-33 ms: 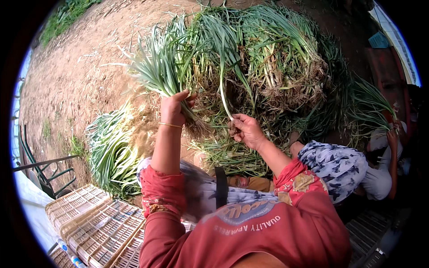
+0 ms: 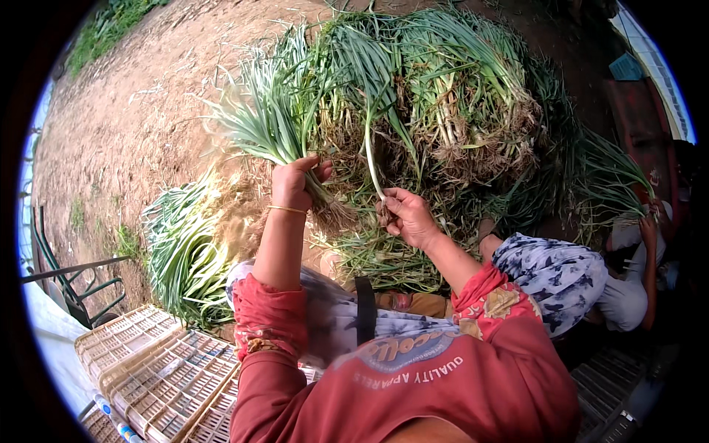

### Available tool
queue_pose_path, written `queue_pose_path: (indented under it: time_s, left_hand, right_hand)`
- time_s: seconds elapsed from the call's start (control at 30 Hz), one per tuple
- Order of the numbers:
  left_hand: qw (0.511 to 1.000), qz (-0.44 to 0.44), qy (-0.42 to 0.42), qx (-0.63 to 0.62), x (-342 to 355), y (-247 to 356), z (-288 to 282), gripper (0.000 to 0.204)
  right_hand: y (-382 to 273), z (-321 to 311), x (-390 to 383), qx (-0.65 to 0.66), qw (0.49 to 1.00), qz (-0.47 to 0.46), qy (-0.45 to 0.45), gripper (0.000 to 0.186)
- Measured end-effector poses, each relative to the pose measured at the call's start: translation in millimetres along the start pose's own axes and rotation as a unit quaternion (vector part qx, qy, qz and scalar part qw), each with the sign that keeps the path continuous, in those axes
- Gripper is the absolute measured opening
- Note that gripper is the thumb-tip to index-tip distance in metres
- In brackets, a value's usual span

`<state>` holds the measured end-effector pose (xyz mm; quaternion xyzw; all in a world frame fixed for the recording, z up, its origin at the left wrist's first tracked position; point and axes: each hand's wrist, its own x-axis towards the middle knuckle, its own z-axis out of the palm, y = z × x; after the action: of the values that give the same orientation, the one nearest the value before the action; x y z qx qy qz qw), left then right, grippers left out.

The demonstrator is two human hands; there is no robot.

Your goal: The person sits on the ground and sorts green onions by hand, separating individual stalks from a large pile and arranging them into smaller bundles. The person repeatedly picks up stalks, aligns them, and places them into a growing bundle.

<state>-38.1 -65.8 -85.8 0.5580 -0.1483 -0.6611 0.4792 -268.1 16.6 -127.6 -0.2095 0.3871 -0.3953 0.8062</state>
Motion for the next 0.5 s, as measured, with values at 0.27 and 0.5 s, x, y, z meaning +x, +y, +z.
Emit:
queue_pose_path:
  time_s: [0.27, 0.5]
  left_hand:
    - [0.991, -0.099, -0.082, -0.042, -28.9, -33.4, 39.5, 0.018]
    - [0.978, -0.108, -0.009, -0.179, -15.5, -41.3, 42.7, 0.008]
  right_hand:
    - [3.3, 28.1, -7.6, -0.089, 0.994, 0.018, 0.058, 0.025]
    - [12.6, 16.4, -6.5, 0.138, 0.988, -0.030, 0.060, 0.019]
